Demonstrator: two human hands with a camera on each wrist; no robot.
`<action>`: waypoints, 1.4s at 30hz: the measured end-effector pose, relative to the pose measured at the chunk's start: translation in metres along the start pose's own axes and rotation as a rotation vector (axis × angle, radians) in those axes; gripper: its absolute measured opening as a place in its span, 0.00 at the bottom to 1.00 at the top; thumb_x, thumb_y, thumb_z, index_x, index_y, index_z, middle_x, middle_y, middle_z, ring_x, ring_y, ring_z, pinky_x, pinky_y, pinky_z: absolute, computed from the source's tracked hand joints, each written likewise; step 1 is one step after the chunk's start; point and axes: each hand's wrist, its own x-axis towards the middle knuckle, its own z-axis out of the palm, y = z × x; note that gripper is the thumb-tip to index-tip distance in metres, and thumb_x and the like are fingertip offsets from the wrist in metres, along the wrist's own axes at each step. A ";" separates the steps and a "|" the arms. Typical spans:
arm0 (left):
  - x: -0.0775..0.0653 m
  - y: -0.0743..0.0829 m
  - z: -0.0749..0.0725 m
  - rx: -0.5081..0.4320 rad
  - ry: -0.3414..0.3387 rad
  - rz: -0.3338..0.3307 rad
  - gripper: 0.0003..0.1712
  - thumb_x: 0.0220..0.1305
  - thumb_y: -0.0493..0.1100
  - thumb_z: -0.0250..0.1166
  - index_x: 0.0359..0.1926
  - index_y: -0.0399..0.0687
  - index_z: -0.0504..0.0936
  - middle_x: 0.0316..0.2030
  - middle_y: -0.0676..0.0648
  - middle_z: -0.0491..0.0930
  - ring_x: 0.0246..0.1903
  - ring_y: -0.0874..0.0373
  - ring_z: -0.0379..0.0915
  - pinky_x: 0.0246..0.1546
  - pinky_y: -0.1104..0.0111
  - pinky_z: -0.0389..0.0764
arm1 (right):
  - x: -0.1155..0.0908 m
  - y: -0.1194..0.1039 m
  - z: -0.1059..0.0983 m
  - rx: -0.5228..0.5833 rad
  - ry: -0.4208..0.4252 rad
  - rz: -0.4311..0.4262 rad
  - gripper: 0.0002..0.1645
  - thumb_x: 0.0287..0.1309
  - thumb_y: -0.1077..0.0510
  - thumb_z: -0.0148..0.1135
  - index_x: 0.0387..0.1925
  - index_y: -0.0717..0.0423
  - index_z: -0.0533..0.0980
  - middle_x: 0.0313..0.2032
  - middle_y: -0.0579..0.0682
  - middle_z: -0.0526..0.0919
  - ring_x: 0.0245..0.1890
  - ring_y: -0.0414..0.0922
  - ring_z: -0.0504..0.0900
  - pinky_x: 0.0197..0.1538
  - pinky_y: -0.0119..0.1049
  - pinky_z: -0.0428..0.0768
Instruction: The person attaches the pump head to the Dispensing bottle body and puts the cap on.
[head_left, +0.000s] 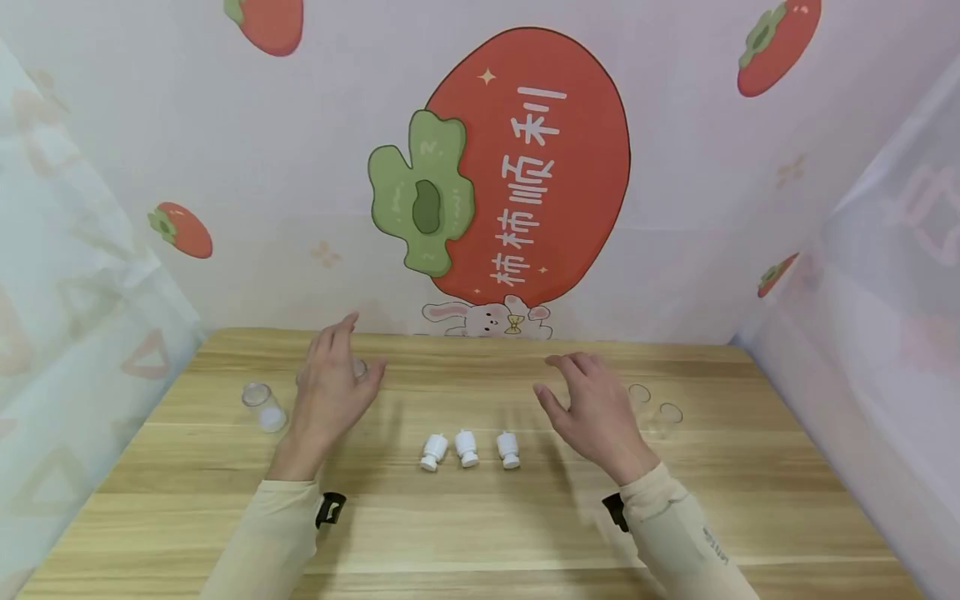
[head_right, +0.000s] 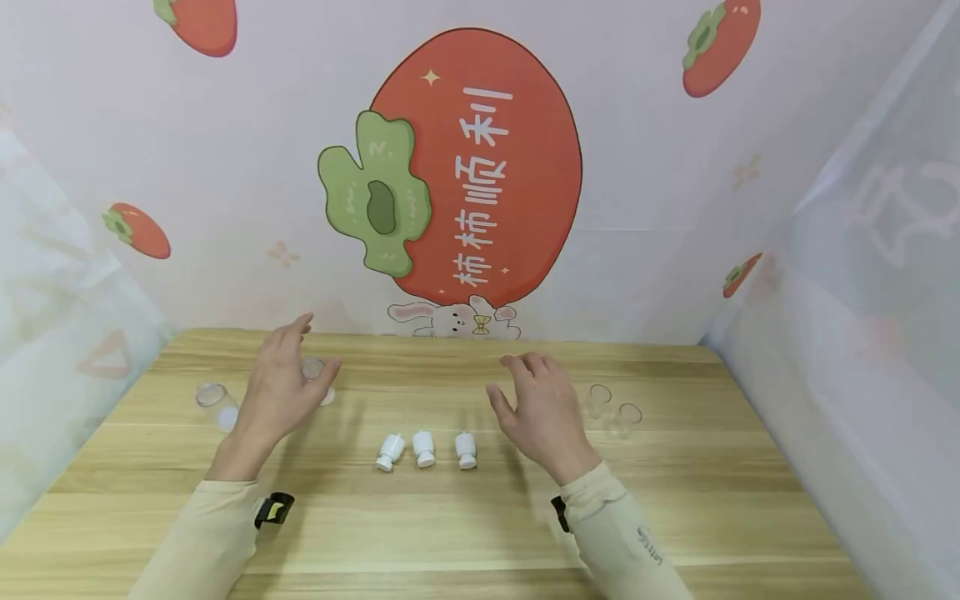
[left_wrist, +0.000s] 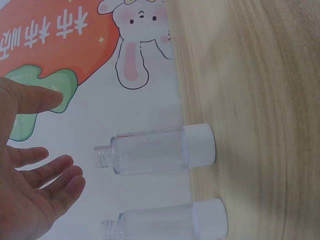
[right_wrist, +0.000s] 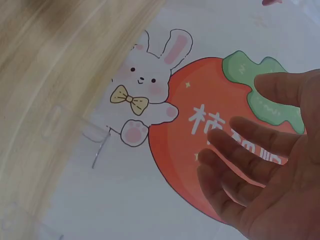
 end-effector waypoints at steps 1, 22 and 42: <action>0.000 0.000 0.000 -0.001 0.000 -0.006 0.41 0.60 0.41 0.72 0.70 0.31 0.66 0.59 0.28 0.72 0.60 0.31 0.67 0.49 0.34 0.72 | -0.001 -0.001 0.001 0.003 -0.007 0.000 0.23 0.61 0.51 0.70 0.52 0.61 0.81 0.48 0.57 0.84 0.50 0.58 0.81 0.51 0.55 0.79; -0.007 -0.005 0.007 -0.068 0.008 -0.030 0.41 0.59 0.39 0.73 0.69 0.28 0.65 0.56 0.28 0.74 0.56 0.30 0.69 0.47 0.34 0.68 | -0.006 -0.015 0.014 0.057 -0.081 -0.006 0.20 0.60 0.52 0.72 0.51 0.58 0.82 0.42 0.50 0.84 0.44 0.51 0.82 0.42 0.48 0.81; -0.006 -0.016 0.012 -0.158 -0.047 -0.062 0.43 0.56 0.34 0.73 0.69 0.25 0.63 0.56 0.25 0.72 0.57 0.30 0.70 0.56 0.38 0.69 | -0.009 -0.017 0.021 0.036 -0.121 -0.051 0.22 0.58 0.52 0.74 0.50 0.60 0.81 0.40 0.53 0.84 0.39 0.52 0.82 0.45 0.49 0.80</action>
